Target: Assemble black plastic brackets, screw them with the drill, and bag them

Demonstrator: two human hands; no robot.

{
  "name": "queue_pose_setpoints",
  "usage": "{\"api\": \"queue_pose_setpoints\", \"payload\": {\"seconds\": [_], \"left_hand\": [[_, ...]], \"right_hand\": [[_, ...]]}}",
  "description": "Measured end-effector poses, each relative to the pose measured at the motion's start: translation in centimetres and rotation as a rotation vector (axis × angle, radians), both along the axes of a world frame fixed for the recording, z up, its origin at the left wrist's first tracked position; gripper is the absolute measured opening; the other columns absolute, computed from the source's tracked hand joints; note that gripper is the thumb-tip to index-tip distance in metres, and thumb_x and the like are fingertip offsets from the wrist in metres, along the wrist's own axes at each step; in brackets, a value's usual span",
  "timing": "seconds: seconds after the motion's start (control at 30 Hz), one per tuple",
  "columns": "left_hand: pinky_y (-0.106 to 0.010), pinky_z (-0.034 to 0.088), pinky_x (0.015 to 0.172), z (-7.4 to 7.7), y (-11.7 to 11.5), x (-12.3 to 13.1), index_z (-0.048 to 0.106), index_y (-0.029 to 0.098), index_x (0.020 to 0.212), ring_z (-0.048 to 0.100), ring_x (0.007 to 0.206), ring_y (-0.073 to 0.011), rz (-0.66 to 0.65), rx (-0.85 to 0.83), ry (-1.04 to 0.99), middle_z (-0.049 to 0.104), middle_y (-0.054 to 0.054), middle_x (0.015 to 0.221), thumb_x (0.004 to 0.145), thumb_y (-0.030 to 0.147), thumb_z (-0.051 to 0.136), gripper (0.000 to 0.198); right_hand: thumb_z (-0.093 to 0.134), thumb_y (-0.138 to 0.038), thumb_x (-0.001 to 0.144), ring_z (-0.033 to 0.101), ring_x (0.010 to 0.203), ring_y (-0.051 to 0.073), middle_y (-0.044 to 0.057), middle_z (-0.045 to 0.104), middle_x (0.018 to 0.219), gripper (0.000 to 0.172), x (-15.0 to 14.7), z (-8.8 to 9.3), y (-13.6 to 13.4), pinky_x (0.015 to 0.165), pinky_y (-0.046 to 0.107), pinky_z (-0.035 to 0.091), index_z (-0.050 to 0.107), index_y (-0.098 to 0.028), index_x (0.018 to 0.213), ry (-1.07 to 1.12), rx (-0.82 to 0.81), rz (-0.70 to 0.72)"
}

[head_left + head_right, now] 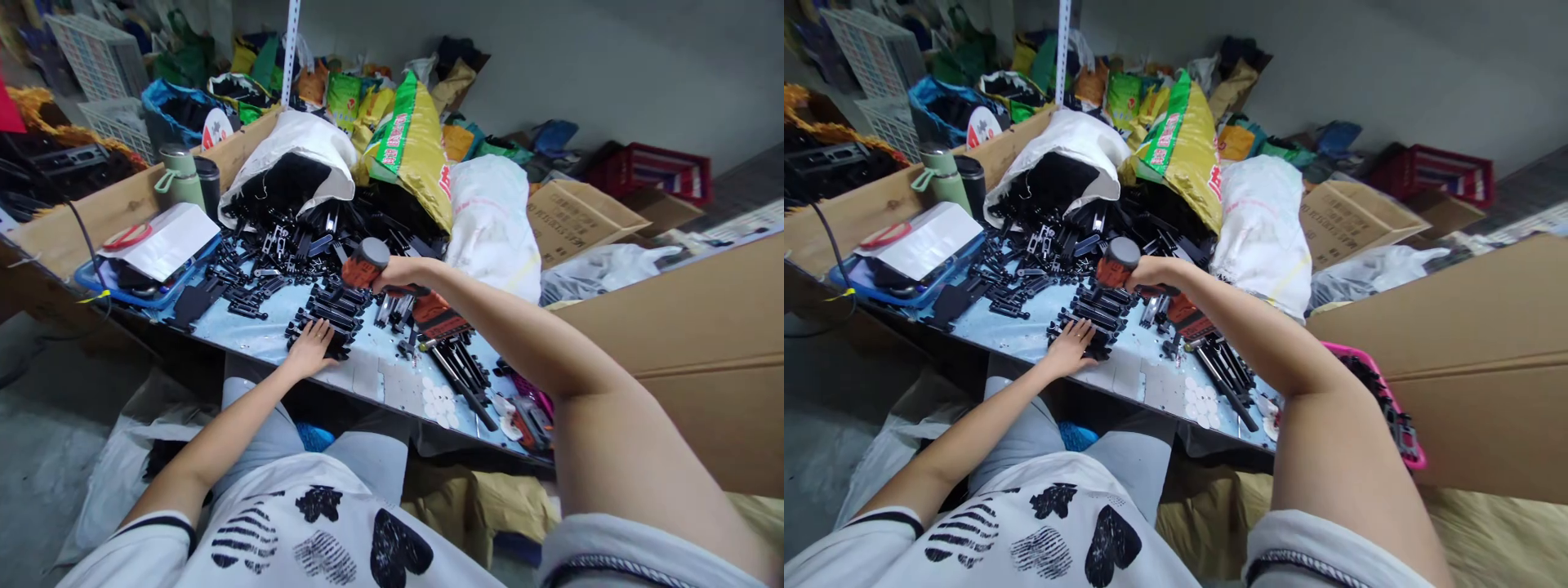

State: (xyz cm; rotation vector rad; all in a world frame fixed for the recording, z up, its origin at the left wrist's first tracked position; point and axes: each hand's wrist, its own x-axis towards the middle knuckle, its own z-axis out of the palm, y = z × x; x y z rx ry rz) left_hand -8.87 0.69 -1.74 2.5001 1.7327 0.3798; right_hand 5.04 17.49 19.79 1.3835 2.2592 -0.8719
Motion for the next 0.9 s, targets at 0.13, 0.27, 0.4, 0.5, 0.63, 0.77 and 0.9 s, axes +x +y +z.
{"api": "queue_pose_setpoints", "payload": {"seconds": [0.13, 0.27, 0.4, 0.5, 0.63, 0.77, 0.9], "left_hand": [[-0.044, 0.016, 0.113, -0.4, -0.1, 0.1, 0.036, 0.007, 0.140, 0.023, 0.139, -0.0295, 0.028, 0.016, 0.033, 0.032, -0.017, 0.147, 0.084, 0.059, 0.044, 0.076], [-0.044, 0.016, 0.114, -0.6, 0.1, 0.3, 0.035, 0.008, 0.141, 0.023, 0.139, -0.0288, 0.033, 0.022, 0.042, 0.031, -0.016, 0.148, 0.086, 0.060, 0.040, 0.076], [-0.046, 0.015, 0.114, -0.5, 0.1, 0.3, 0.036, 0.012, 0.141, 0.021, 0.139, -0.0301, 0.007, 0.048, 0.034, 0.029, -0.015, 0.149, 0.084, 0.061, 0.044, 0.076], [-0.047, 0.016, 0.113, -0.3, 0.0, 0.6, 0.038, 0.013, 0.139, 0.022, 0.139, -0.0313, 0.038, 0.033, 0.042, 0.031, -0.013, 0.148, 0.083, 0.057, 0.049, 0.072], [-0.047, 0.016, 0.113, -0.1, 0.0, 1.0, 0.038, 0.012, 0.140, 0.023, 0.138, -0.0318, 0.076, 0.021, 0.040, 0.034, -0.013, 0.147, 0.084, 0.055, 0.049, 0.071], [-0.046, 0.015, 0.114, -0.3, 0.0, 1.0, 0.037, 0.012, 0.140, 0.022, 0.139, -0.0318, 0.070, 0.010, 0.023, 0.033, -0.013, 0.148, 0.084, 0.054, 0.049, 0.071], [-0.047, 0.013, 0.114, -0.4, 0.0, 0.9, 0.036, 0.013, 0.141, 0.019, 0.140, -0.0313, 0.068, 0.007, 0.000, 0.031, -0.013, 0.148, 0.085, 0.056, 0.045, 0.071]], "right_hand": [[0.068, -0.026, 0.062, 0.049, 0.047, 0.011, 0.000, 0.054, 0.055, 0.018, 2.8, -0.2, 4.4, 0.045, 0.022, 0.039, 0.061, -0.012, 0.071, -0.227, 0.138, -0.111], [0.066, -0.032, 0.067, 0.049, 0.046, 0.012, 0.001, 0.054, 0.054, 0.021, 4.5, -1.3, 6.4, 0.045, 0.023, 0.041, 0.060, -0.012, 0.069, -0.293, 0.043, -0.174], [0.063, -0.027, 0.070, 0.048, 0.047, 0.013, 0.002, 0.051, 0.051, 0.018, 4.9, -2.4, 6.8, 0.044, 0.024, 0.040, 0.059, -0.011, 0.069, -0.287, 0.000, -0.183], [0.066, -0.025, 0.067, 0.048, 0.048, 0.013, 0.002, 0.051, 0.053, 0.018, 4.7, -2.5, 6.4, 0.043, 0.023, 0.039, 0.060, -0.009, 0.072, -0.277, 0.056, -0.135], [0.068, -0.020, 0.061, 0.049, 0.050, 0.010, 0.000, 0.053, 0.058, 0.020, 4.5, -1.7, 4.6, 0.045, 0.020, 0.038, 0.062, -0.010, 0.077, -0.233, 0.149, -0.073], [0.064, -0.018, 0.063, 0.049, 0.049, 0.011, -0.001, 0.052, 0.053, 0.011, 4.3, -1.2, 2.8, 0.046, 0.021, 0.038, 0.061, -0.012, 0.072, -0.188, 0.079, -0.045], [0.065, -0.020, 0.061, 0.048, 0.047, 0.011, -0.001, 0.052, 0.051, 0.010, 3.6, -1.1, 2.3, 0.044, 0.021, 0.037, 0.059, -0.013, 0.066, -0.241, 0.061, -0.026]]}}
